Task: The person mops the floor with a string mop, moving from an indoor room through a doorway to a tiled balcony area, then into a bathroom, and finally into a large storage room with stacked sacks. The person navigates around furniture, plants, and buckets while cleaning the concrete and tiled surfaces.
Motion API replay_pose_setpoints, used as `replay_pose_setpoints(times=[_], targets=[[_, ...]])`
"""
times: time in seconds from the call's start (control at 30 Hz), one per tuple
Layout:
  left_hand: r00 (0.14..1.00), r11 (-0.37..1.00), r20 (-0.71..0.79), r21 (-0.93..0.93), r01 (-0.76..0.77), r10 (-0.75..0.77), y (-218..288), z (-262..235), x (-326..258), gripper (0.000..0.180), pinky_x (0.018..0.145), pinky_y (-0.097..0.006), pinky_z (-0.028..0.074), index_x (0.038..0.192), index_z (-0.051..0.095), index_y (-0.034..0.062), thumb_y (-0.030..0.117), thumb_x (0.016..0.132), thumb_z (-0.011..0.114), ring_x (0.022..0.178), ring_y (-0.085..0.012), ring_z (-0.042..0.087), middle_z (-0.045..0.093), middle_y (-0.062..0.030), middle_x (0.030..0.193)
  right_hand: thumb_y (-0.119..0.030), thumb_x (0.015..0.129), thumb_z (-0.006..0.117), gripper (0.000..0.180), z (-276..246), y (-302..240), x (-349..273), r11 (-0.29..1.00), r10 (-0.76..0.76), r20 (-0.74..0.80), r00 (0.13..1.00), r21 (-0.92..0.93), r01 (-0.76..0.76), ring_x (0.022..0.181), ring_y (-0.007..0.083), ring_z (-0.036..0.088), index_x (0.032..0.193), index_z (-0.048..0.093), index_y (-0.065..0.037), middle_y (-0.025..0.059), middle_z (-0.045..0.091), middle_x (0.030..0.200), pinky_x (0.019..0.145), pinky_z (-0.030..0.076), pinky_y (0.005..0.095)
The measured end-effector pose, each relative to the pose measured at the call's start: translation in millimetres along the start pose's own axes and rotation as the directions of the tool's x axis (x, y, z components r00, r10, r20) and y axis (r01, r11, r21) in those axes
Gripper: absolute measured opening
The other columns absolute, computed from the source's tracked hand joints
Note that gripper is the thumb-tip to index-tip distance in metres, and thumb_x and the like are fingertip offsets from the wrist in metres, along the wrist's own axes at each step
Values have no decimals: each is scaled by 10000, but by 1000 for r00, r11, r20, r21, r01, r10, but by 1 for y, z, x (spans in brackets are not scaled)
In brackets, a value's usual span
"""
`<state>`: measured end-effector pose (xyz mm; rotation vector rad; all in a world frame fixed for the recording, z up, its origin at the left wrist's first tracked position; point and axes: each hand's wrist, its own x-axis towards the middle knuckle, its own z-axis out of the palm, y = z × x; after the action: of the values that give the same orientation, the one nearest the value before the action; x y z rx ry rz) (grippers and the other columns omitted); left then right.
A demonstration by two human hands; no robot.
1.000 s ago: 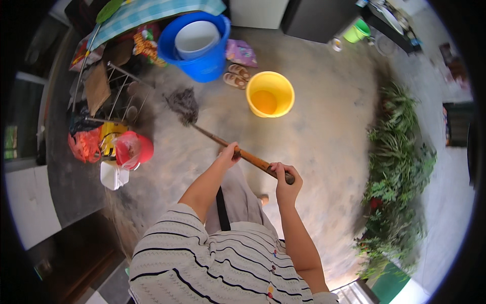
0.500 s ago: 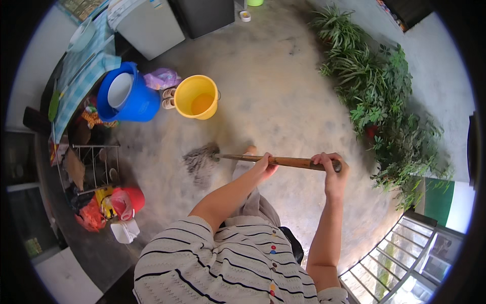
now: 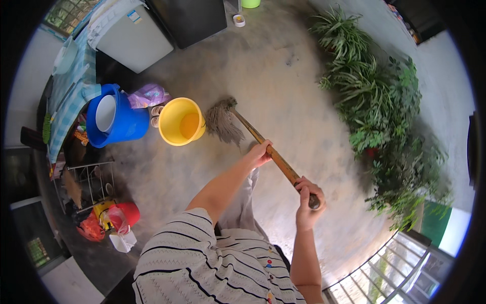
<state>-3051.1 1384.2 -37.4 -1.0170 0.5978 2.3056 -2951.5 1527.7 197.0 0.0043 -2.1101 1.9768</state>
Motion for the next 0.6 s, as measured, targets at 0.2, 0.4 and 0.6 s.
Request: replay_pose_setpoints(times=[0.2,0.4,0.6], targets=[[992,989,-69,112,-96,104,86,18,92,155,550,-327,512,786,496,57,172,828,591,551,-158,511,479,-32,656,12,895,497,51,31,83,84,985,147,7,989,89,-147,1058,321,587,858,532,18,177,636,960,969,434,457],[921,950,-238,124,-287,309,148,-38,120,260,562,-319,521,850,515,62,319,870,553,592,-168,561,518,-47,680,55,826,591,111,98,133,99,996,88,370,925,-51,-75,1196,295,521,920,577,-2,162,608,1162,864,479,293],[866,953,-417,231,-193,277,128,-151,48,450,678,-340,539,1193,452,77,426,909,469,856,-233,606,543,-110,1074,60,745,632,188,197,171,95,981,-81,560,824,-100,164,1199,306,523,902,585,-31,127,622,1115,909,458,334]])
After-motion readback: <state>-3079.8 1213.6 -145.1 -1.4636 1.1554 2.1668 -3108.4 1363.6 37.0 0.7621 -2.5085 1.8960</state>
